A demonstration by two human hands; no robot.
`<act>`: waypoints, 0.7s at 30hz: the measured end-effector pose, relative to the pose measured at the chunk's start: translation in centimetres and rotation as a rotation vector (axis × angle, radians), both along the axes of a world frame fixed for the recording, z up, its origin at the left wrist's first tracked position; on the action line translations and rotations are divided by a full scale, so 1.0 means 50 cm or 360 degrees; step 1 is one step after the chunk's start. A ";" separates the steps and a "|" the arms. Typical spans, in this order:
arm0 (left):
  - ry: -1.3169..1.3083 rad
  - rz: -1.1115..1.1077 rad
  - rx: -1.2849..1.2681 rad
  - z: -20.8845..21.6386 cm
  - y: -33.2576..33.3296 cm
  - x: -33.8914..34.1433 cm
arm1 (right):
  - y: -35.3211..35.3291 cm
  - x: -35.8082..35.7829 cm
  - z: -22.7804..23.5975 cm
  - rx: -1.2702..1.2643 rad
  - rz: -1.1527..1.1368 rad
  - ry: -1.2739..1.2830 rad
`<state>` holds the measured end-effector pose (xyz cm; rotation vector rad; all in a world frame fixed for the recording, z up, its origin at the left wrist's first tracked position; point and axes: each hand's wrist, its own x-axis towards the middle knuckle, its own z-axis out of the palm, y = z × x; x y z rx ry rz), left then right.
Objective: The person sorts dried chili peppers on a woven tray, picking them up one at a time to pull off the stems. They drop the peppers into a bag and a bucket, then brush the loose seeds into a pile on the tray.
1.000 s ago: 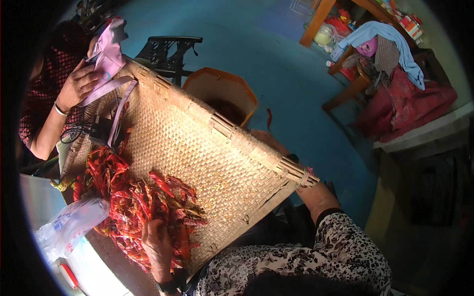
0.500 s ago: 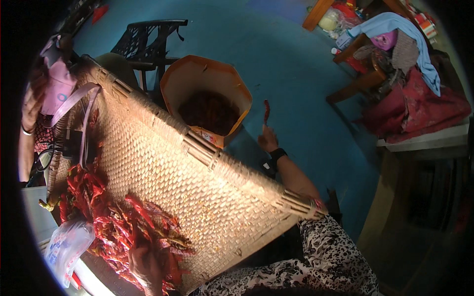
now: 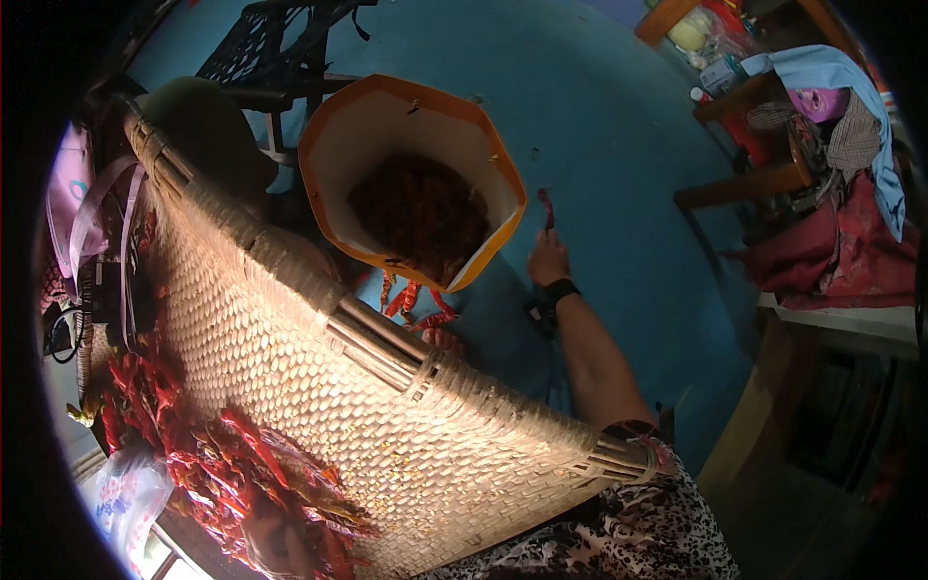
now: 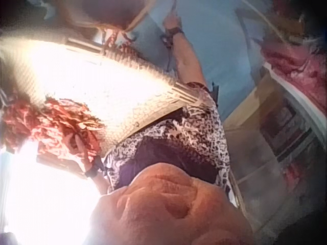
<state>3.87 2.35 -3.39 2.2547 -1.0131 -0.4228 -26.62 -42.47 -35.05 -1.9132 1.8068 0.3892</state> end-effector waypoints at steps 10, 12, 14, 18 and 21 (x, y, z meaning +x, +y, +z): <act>-0.0364 -0.0209 0.0027 0.020 -0.044 0.000 | -0.020 -0.008 0.190 -0.1340 -0.0293 -0.1104; -0.0287 -0.0130 0.0204 0.034 -0.038 0.004 | -0.013 0.041 0.326 -0.1460 -0.0213 -0.1330; -0.0212 -0.0123 0.0058 0.040 -0.057 -0.003 | -0.007 0.074 0.414 -0.1609 -0.0113 -0.1551; -0.0307 -0.0208 -0.0059 0.045 -0.077 -0.011 | -0.026 0.083 0.437 -0.1384 0.1076 -0.1248; -0.0320 -0.0273 -0.0161 0.048 -0.069 -0.015 | 0.015 0.072 0.491 -0.0869 0.1448 -0.1098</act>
